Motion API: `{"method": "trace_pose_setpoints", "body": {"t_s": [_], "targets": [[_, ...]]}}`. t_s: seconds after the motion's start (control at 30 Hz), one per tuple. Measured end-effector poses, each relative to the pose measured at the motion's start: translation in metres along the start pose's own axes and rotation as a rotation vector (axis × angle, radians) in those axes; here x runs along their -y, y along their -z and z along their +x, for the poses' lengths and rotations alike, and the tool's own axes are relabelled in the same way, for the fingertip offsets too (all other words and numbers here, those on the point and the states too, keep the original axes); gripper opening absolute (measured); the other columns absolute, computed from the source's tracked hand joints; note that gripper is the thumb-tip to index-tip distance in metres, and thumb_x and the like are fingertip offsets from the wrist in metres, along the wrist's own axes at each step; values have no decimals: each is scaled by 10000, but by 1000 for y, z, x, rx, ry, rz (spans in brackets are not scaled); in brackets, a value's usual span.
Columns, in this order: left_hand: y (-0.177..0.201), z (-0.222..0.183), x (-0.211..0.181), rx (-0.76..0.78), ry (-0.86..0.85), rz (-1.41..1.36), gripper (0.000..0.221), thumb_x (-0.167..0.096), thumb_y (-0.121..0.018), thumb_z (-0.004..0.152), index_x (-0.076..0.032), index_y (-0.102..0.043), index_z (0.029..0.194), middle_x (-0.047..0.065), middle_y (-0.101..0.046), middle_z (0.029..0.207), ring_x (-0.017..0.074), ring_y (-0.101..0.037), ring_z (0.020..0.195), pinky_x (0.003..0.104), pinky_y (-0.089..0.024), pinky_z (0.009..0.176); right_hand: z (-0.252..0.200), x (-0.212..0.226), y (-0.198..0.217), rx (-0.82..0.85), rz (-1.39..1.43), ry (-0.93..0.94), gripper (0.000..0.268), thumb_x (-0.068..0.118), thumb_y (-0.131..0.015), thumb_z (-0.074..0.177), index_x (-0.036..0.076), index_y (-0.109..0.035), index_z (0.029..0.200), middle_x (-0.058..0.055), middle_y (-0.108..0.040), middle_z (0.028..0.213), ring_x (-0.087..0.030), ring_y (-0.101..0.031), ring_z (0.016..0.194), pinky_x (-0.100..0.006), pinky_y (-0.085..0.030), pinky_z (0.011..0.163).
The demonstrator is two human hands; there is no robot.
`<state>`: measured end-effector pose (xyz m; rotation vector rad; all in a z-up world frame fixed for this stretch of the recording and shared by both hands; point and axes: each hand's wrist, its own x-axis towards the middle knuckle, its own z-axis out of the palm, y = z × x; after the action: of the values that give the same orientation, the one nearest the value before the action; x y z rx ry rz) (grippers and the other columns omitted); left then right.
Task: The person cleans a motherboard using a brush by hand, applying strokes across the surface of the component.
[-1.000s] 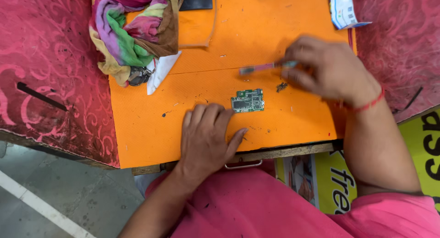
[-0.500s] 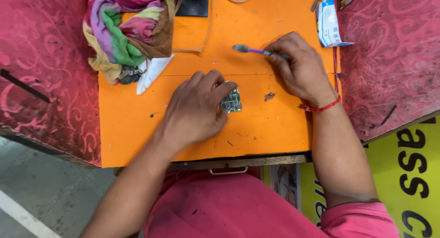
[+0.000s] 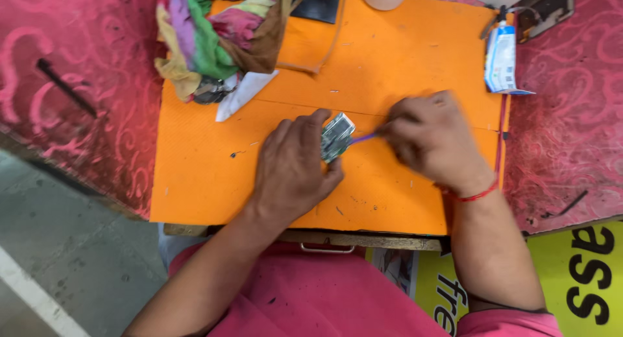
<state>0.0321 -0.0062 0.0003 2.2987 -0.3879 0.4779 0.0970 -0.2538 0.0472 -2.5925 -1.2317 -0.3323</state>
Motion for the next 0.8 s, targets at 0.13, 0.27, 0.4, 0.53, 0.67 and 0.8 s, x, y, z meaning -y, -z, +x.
{"method": "trace_pose_setpoints", "body": {"t_s": [0.13, 0.27, 0.4, 0.53, 0.67, 0.8], "targets": [[17, 14, 15, 232, -98, -51, 740, -164, -824, 709, 0, -489, 1348, 182, -638, 1079, 387, -612, 984, 490, -497, 879, 7, -1, -6, 1, 21, -1, 141, 110, -778, 859, 192, -760, 972, 10, -649, 979, -215, -579, 855, -402, -371, 862], [17, 49, 30, 554, -49, -81, 859, -200, -851, 660, -51, -458, 1410, 143, -662, 1107, 355, -617, 1057, 463, -492, 908, 5, 7, -19, 12, 128, 74, 139, 111, -752, 894, 190, -750, 1008, 16, -644, 1023, -193, -609, 958, -424, -348, 974], [12, 65, 41, 375, -440, -46, 882, -308, -903, 543, -33, -557, 1307, 180, -625, 1191, 369, -599, 1134, 450, -498, 880, 0, -6, -18, 35, 101, -103, 116, 93, -744, 930, 173, -757, 1013, 11, -637, 1032, -195, -570, 978, -399, -290, 951], [25, 64, 39, 618, -133, -84, 560, -284, -929, 604, -68, -650, 1038, 109, -582, 1018, 324, -595, 963, 447, -494, 789, -1, -15, -19, 8, 114, -80, 204, 84, -738, 813, 173, -750, 997, -20, -630, 1086, -205, -561, 1024, -395, -286, 971], [28, 55, 39, 535, -205, -80, 513, -282, -935, 620, -55, -658, 987, 103, -572, 989, 327, -574, 952, 440, -486, 808, 0, -13, -27, 9, 137, -50, 276, 83, -739, 727, 199, -763, 976, -19, -623, 1062, -229, -561, 1026, -414, -281, 944], [28, 59, 38, 485, -227, -11, 549, -349, -952, 593, -67, -666, 967, 91, -577, 973, 330, -544, 951, 443, -473, 836, 6, 1, -29, 0, 110, -50, 165, 103, -761, 810, 185, -739, 953, 9, -634, 1029, -176, -585, 982, -396, -295, 934]]}}
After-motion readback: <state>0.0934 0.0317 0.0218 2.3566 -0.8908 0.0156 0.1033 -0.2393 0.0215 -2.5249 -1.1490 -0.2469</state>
